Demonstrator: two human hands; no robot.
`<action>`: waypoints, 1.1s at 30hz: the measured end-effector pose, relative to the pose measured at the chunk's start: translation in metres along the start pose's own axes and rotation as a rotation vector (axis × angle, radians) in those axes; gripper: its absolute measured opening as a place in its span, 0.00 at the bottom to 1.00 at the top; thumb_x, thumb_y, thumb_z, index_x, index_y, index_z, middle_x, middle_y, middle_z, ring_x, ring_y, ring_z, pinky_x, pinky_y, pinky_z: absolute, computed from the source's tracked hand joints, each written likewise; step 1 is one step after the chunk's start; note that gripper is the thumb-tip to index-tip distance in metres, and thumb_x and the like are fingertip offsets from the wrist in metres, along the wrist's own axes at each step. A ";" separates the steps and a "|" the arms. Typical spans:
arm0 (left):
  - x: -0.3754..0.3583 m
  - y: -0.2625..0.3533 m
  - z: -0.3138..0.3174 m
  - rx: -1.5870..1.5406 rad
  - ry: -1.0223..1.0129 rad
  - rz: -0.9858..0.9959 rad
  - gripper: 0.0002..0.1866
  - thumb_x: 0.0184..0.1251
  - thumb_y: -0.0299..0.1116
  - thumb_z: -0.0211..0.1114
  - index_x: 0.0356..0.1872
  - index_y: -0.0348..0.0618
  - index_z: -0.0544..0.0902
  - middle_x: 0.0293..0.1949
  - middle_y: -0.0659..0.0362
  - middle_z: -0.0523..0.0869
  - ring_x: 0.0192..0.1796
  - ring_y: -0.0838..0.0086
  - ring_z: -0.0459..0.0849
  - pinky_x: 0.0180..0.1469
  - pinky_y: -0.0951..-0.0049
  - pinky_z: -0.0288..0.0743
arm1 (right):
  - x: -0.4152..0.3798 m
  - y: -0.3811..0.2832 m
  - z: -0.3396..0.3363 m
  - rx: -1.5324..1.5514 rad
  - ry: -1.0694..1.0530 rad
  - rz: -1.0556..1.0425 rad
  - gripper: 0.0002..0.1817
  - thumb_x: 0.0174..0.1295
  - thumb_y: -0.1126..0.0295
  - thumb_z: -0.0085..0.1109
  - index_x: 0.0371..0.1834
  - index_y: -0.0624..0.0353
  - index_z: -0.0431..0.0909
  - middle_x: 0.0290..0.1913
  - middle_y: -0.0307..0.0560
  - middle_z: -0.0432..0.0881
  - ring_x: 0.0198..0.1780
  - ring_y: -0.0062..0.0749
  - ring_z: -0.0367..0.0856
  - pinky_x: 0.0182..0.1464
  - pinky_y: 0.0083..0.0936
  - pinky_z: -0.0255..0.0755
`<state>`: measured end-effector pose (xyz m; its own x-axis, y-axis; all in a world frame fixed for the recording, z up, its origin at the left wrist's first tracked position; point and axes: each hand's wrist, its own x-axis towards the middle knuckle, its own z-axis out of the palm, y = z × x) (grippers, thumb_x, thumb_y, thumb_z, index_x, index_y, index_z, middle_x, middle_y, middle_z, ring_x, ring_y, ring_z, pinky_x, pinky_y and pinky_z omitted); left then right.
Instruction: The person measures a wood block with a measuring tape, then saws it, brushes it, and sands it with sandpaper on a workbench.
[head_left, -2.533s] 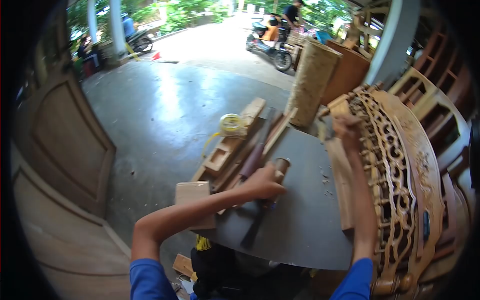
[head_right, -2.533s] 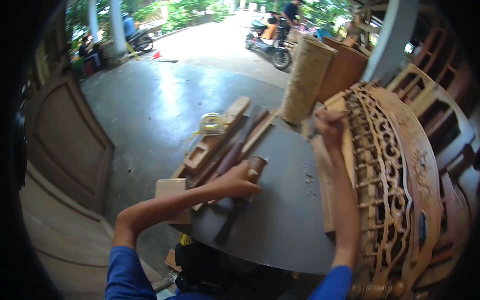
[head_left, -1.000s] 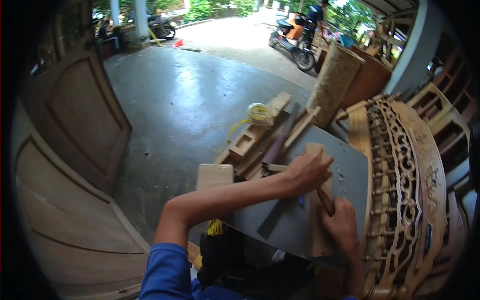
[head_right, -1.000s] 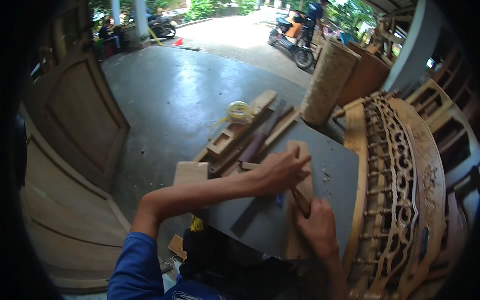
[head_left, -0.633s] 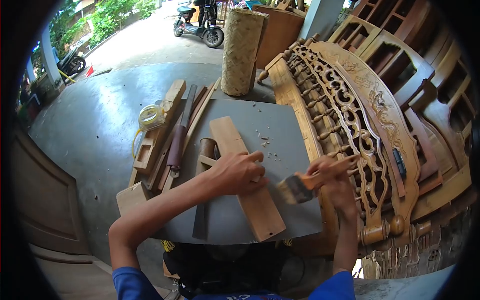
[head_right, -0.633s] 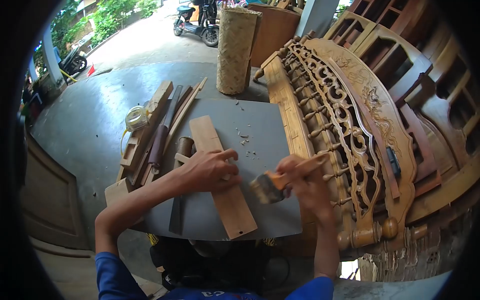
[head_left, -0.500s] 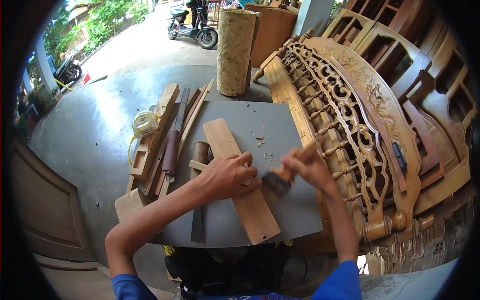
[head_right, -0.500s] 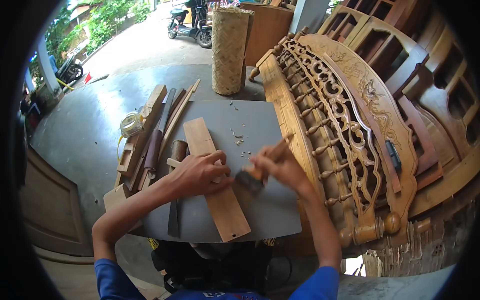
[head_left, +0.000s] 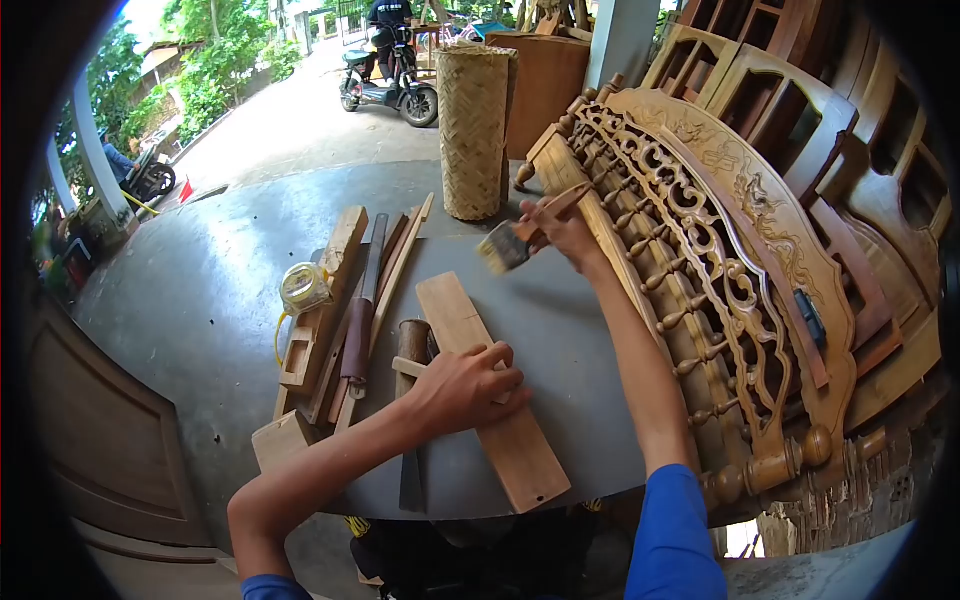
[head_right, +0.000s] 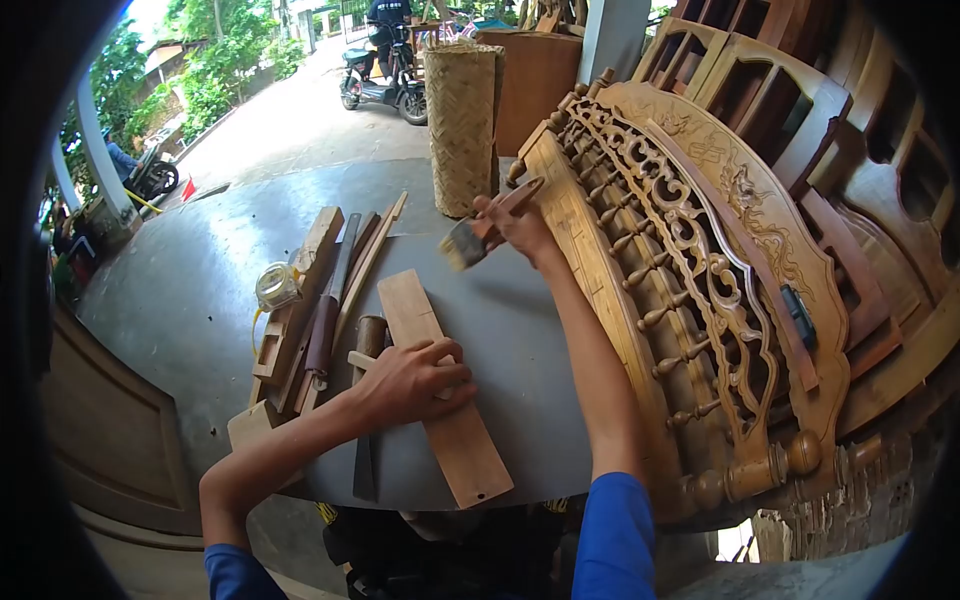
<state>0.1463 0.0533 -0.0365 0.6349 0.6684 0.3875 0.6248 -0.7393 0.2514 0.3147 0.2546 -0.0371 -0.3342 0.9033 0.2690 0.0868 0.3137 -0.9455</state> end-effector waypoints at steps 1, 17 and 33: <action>-0.001 0.000 0.002 0.004 0.023 0.015 0.10 0.56 0.39 0.62 0.26 0.44 0.81 0.31 0.60 0.77 0.30 0.68 0.80 0.26 0.69 0.75 | -0.006 -0.008 0.011 0.209 -0.091 0.112 0.19 0.55 0.57 0.60 0.19 0.62 0.74 0.16 0.40 0.74 0.15 0.22 0.73 0.18 0.22 0.71; -0.019 0.056 -0.017 -0.006 -0.359 0.289 0.31 0.52 0.57 0.60 0.51 0.45 0.72 0.47 0.49 0.71 0.22 0.65 0.81 0.19 0.73 0.74 | 0.060 0.032 0.076 0.114 0.096 0.078 0.18 0.57 0.58 0.58 0.18 0.62 0.76 0.16 0.38 0.75 0.21 0.23 0.75 0.24 0.24 0.69; -0.023 0.063 -0.007 -0.083 -0.410 0.141 0.36 0.38 0.48 0.68 0.54 0.47 0.71 0.49 0.47 0.68 0.30 0.61 0.81 0.26 0.65 0.77 | 0.028 0.040 -0.049 -0.415 0.651 0.091 0.18 0.51 0.59 0.62 0.22 0.66 0.77 0.22 0.49 0.81 0.24 0.36 0.81 0.29 0.30 0.75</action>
<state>0.1685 -0.0093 -0.0234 0.8498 0.5253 0.0437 0.4908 -0.8188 0.2980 0.3552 0.3072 -0.0587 0.2989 0.8801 0.3689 0.4749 0.1981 -0.8574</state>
